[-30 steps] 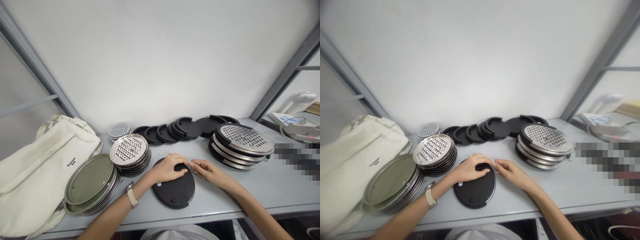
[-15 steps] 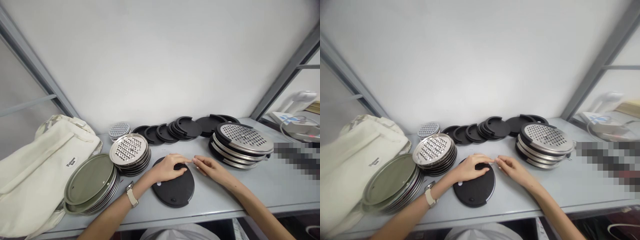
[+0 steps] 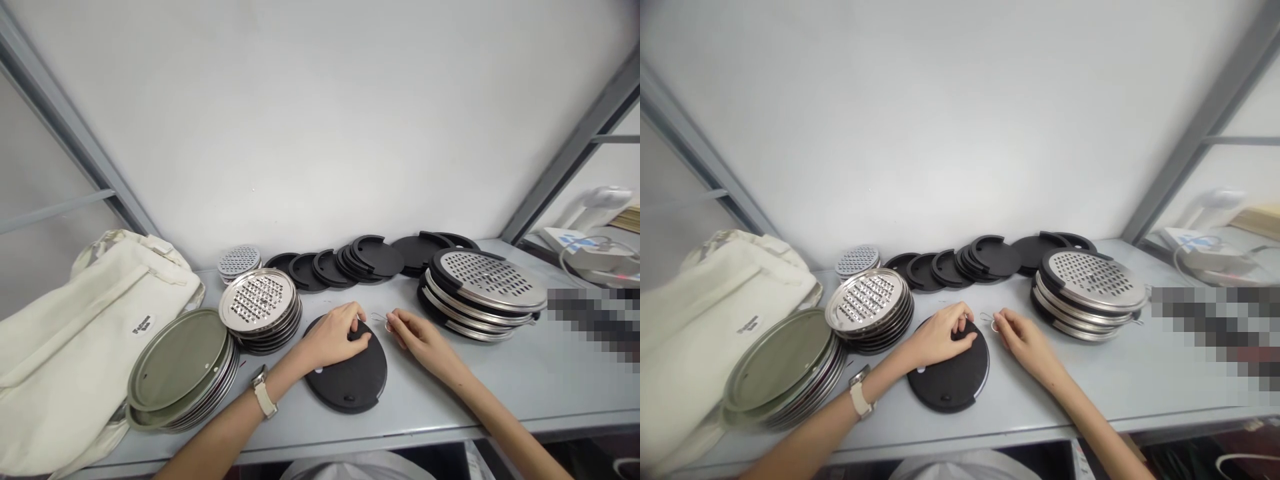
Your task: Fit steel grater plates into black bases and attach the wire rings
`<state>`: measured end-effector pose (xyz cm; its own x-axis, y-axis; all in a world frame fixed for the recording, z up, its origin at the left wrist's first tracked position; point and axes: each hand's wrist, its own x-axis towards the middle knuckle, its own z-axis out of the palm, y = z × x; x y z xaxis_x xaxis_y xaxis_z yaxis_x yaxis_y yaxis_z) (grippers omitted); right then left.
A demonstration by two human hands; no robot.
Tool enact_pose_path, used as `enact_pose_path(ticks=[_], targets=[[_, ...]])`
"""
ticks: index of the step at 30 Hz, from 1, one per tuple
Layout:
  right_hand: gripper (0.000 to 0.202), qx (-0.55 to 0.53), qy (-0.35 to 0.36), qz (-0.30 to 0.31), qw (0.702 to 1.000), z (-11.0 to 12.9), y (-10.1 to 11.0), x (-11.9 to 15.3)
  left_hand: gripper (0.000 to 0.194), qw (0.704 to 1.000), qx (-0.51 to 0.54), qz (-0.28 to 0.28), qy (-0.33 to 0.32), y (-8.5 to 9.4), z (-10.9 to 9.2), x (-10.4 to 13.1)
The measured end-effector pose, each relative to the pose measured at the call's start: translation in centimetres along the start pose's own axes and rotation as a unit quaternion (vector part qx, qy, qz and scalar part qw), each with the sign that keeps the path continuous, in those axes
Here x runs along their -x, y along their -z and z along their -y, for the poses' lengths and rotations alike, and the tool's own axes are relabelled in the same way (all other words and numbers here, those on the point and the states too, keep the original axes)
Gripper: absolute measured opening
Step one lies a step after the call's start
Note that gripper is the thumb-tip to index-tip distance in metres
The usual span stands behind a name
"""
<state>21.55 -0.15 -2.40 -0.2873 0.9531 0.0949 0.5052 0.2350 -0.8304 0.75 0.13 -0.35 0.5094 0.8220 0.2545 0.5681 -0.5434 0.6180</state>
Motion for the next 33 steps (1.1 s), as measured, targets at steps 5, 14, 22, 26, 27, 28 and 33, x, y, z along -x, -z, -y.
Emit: enact_pose_path(ticks=[5,14,22,26,27,28,33], targets=[[0.035,0.065,0.043,0.022,0.997,1.1,-1.4,0.5,0.021,1.0,0.0,0.006,0.001,0.1,-0.2,0.0],[0.033,0.071,0.063,0.063,0.994,1.3,-1.0,0.6,0.03,0.999,-0.019,0.015,-0.035,0.2,-0.1,0.0],[0.034,0.091,0.062,0.062,0.992,1.5,-1.2,0.5,0.034,0.999,-0.036,0.015,-0.029,0.0,0.1,0.1],[0.033,0.098,0.067,0.057,0.991,1.7,-1.3,0.1,0.036,0.999,-0.036,0.014,-0.025,0.0,0.0,0.1],[0.033,0.096,0.07,0.058,0.991,1.7,-1.3,0.0,0.034,0.999,-0.037,0.013,-0.023,0.0,-0.1,0.1],[0.034,0.093,0.072,0.061,0.991,1.6,-1.3,0.0,0.032,0.999,-0.038,0.012,-0.021,0.0,-0.1,0.1],[0.039,0.084,0.073,0.073,0.991,1.0,-0.9,0.1,0.027,0.999,-0.026,0.002,-0.029,0.1,-0.3,0.2]])
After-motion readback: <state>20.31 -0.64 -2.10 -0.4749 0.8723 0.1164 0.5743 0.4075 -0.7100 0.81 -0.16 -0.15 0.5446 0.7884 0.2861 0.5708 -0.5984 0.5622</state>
